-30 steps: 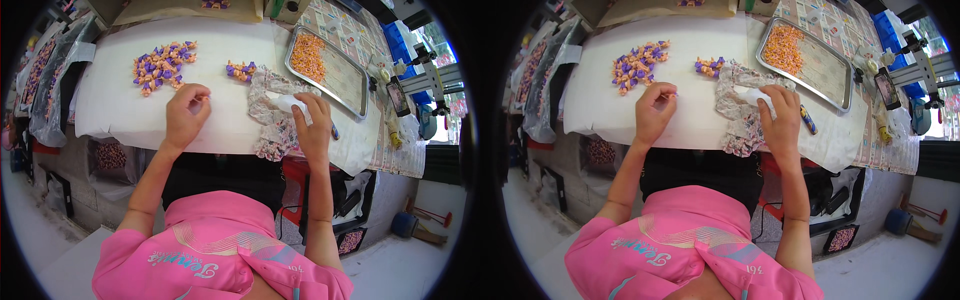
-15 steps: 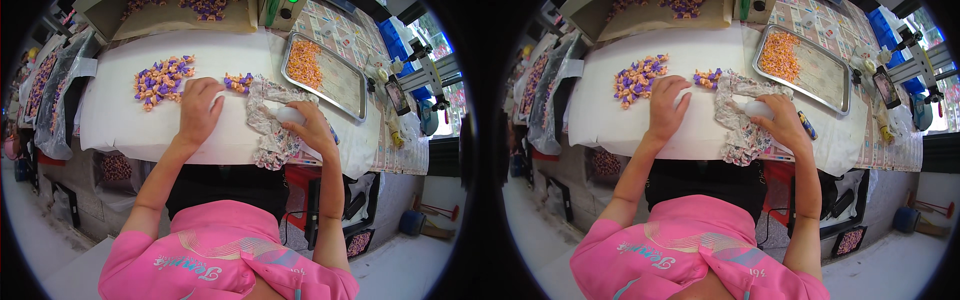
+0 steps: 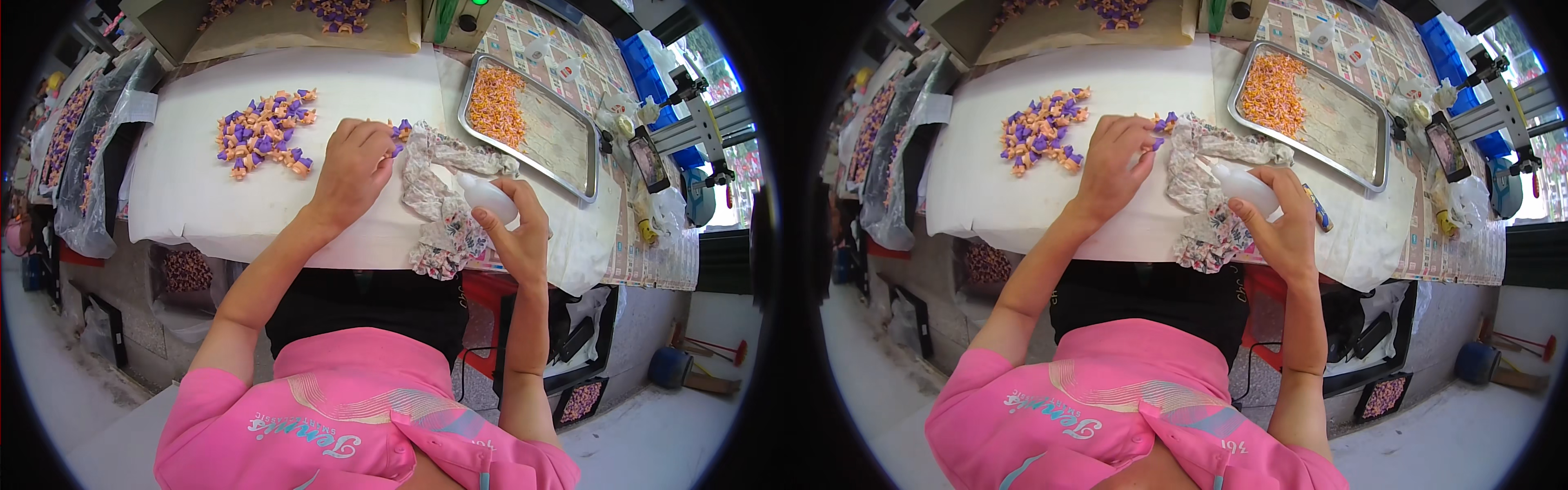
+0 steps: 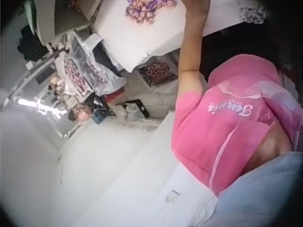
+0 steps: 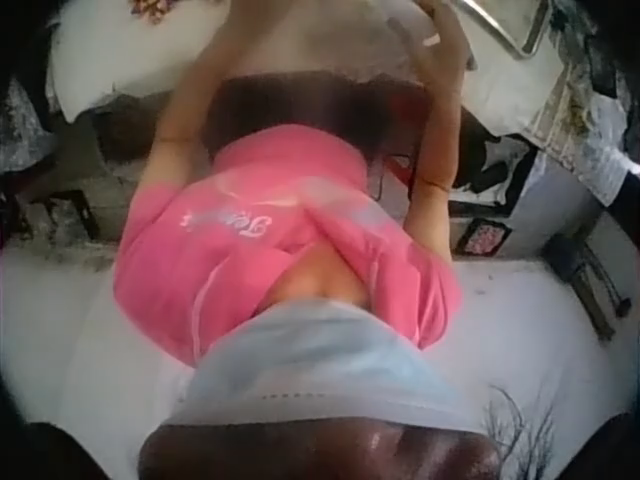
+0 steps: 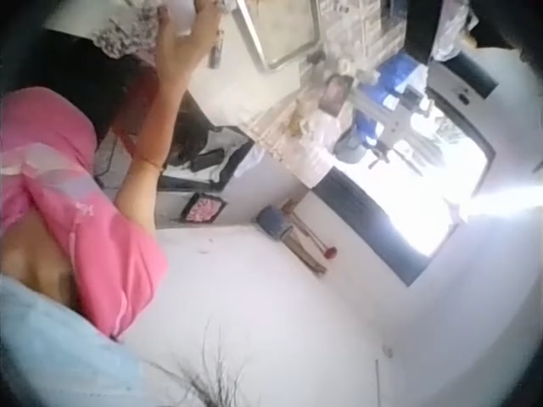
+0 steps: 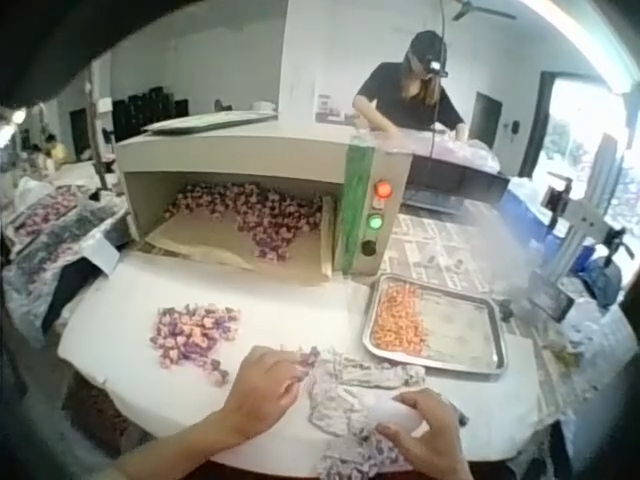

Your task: Manually assembling small purple and orange toy components using a liquid applicator at a factory workbench.

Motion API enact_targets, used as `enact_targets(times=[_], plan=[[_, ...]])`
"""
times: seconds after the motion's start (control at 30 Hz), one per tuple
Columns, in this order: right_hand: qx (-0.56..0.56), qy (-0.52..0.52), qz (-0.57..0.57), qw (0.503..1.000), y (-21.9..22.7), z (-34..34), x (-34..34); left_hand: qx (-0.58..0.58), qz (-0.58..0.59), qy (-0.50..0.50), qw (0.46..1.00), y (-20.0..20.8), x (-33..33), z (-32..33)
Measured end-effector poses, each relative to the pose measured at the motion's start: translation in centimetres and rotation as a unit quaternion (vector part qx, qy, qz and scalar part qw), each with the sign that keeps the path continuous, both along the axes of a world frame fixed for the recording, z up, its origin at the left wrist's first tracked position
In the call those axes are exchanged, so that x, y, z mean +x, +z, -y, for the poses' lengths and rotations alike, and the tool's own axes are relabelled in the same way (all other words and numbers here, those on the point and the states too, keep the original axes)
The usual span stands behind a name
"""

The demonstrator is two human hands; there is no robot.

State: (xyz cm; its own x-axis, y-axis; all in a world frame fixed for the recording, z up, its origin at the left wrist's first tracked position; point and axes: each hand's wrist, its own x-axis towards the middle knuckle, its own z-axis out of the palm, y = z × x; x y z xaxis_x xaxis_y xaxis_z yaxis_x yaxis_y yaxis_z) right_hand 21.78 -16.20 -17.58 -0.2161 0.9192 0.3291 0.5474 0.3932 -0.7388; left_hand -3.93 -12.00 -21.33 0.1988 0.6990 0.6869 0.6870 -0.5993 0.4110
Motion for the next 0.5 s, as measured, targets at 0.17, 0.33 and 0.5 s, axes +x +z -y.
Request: enact_targets(times=[0.17,0.33,0.5], plan=[[-0.051,0.029,-0.069,0.996,-0.1,1.1,-1.0,-0.206,0.238,-0.037,0.948,0.2,-0.4,4.1],[-0.095,0.050,-0.135,0.985,0.2,2.6,-2.9,-0.282,0.400,-0.080,0.868,-0.5,-2.1,6.3],[-0.106,0.023,-0.196,0.975,0.5,4.5,-4.7,-0.342,0.463,-0.107,0.811,-0.8,-3.5,7.9]])
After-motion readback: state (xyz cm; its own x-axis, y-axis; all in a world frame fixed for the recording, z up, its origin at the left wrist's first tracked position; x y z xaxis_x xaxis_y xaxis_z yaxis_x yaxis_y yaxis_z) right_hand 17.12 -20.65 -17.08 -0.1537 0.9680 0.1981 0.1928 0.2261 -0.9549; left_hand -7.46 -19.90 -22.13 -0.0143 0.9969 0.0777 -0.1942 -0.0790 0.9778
